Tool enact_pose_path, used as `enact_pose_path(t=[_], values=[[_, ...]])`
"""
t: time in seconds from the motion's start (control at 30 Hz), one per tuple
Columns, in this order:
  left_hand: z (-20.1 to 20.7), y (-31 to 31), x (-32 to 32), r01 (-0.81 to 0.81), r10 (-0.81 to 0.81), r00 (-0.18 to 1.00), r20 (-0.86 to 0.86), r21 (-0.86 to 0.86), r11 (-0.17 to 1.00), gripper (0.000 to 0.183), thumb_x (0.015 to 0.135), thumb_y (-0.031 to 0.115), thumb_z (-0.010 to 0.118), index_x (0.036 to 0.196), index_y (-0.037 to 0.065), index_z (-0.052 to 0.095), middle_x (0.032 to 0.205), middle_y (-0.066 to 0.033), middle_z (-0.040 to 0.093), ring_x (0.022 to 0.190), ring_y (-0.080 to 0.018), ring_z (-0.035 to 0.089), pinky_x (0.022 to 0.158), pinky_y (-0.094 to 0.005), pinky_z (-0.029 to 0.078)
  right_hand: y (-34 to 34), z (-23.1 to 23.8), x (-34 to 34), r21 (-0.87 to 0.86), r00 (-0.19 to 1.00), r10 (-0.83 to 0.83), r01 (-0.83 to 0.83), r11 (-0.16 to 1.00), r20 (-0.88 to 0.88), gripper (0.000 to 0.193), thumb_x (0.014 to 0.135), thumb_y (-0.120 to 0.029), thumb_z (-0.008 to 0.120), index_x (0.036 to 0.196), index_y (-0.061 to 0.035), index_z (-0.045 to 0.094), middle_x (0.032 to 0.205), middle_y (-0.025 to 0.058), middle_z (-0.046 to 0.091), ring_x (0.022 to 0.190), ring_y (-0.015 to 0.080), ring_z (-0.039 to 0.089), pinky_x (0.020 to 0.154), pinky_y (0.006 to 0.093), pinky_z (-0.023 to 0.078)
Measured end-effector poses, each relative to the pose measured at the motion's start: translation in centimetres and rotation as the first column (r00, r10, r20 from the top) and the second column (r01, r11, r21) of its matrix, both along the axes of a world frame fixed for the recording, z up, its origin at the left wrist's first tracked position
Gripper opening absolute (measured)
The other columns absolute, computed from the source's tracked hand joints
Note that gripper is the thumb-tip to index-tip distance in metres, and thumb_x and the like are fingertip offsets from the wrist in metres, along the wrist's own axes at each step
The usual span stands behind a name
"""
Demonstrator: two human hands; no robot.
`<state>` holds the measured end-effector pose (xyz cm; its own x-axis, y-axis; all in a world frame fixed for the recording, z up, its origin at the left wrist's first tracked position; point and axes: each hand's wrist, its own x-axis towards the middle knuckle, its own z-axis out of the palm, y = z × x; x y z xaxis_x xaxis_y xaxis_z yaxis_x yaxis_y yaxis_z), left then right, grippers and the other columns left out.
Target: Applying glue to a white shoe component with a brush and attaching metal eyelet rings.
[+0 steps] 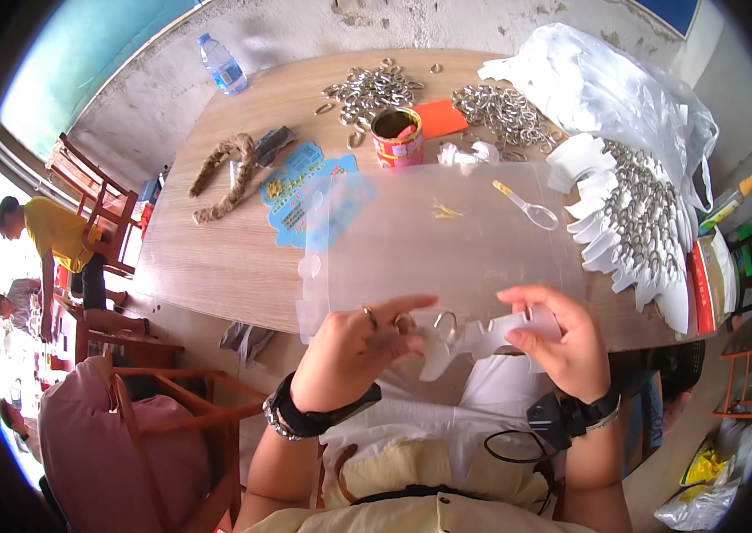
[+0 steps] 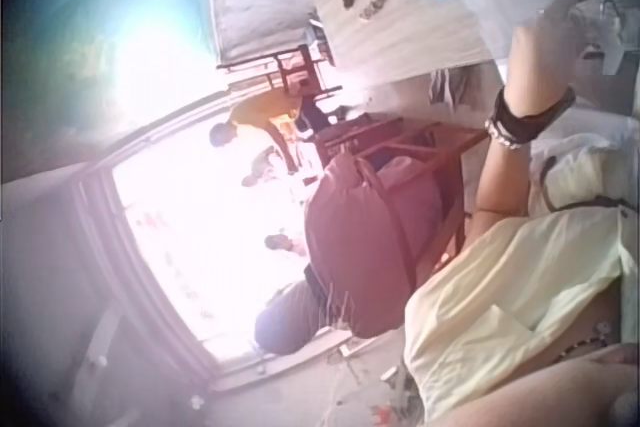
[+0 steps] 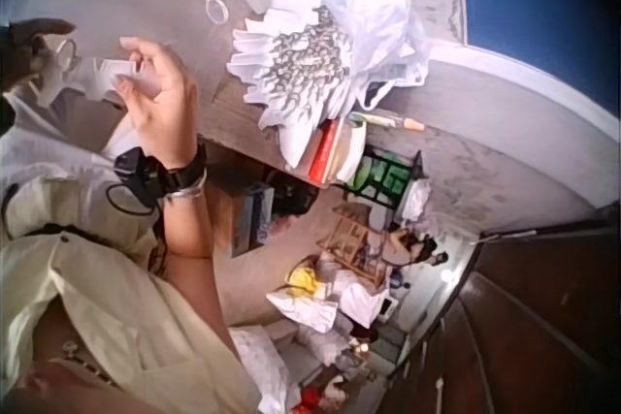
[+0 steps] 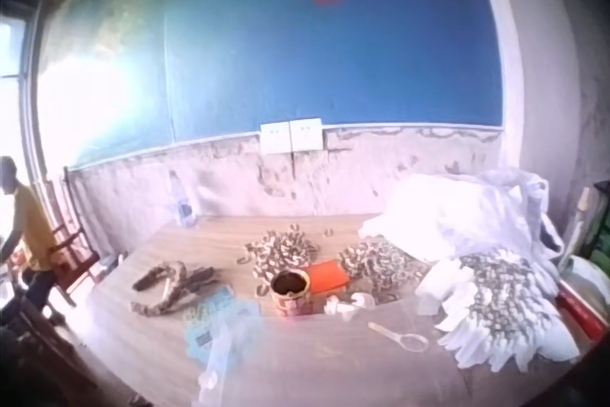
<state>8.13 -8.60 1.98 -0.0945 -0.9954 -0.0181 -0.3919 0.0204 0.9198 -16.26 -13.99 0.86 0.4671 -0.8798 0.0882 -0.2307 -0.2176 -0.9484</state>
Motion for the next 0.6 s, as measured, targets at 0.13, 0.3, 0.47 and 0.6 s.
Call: enact_pose_path(t=[0.13, 0.3, 0.47, 0.6], values=[[-1.8, -1.4, 0.4, -0.147, 0.153, 0.978, 0.140, -0.053, 0.988, 0.042, 0.082, 0.002, 0.064, 0.124, 0.007, 0.059, 0.078, -0.0085, 0.066, 0.069, -0.0153, 0.063, 0.070, -0.0277, 0.049, -2.2, -1.9, 0.9, -0.024, 0.998, -0.036, 0.037, 0.999, 0.052, 0.036, 0.077, 0.004, 0.069, 0.112, -0.0009, 0.060, 0.106, 0.0080, 0.063, 0.093, 0.0151, 0.061, 0.079, 0.0264, 0.048], [-4.0, -2.0, 0.5, -0.149, 0.202, 0.936, 0.289, -0.196, 0.969, 0.043, 0.081, 0.006, 0.070, 0.122, 0.006, 0.058, 0.083, -0.0106, 0.067, 0.075, -0.0216, 0.066, 0.073, -0.0294, 0.050, -3.1, -3.1, 0.8, -0.075, 0.993, -0.092, 0.087, 0.993, -0.068, 0.034, 0.079, 0.005, 0.067, 0.112, -0.0014, 0.060, 0.107, 0.0098, 0.065, 0.086, 0.0192, 0.066, 0.074, 0.0276, 0.052], [-4.5, -2.1, 0.4, -0.091, 0.246, 0.873, 0.422, -0.354, 0.931, 0.043, 0.075, 0.002, 0.071, 0.117, 0.006, 0.060, 0.103, -0.0120, 0.062, 0.088, -0.0279, 0.061, 0.076, -0.0357, 0.049, -3.0, -3.3, 0.0, -0.203, 0.979, -0.161, 0.134, 0.970, -0.124, 0.022, 0.083, 0.000, 0.064, 0.105, -0.0008, 0.066, 0.101, 0.0120, 0.069, 0.081, 0.0205, 0.069, 0.070, 0.0281, 0.053], [-4.7, -1.4, -0.5, -0.074, 0.339, 0.832, 0.440, -0.517, 0.853, 0.045, 0.070, 0.002, 0.072, 0.114, 0.007, 0.062, 0.111, -0.0106, 0.059, 0.099, -0.0305, 0.056, 0.083, -0.0398, 0.046, -2.7, -1.6, -0.7, -0.276, 0.959, -0.230, 0.178, 0.945, -0.167, 0.016, 0.088, -0.006, 0.061, 0.100, 0.0004, 0.068, 0.095, 0.0135, 0.071, 0.081, 0.0205, 0.070, 0.070, 0.0278, 0.052]])
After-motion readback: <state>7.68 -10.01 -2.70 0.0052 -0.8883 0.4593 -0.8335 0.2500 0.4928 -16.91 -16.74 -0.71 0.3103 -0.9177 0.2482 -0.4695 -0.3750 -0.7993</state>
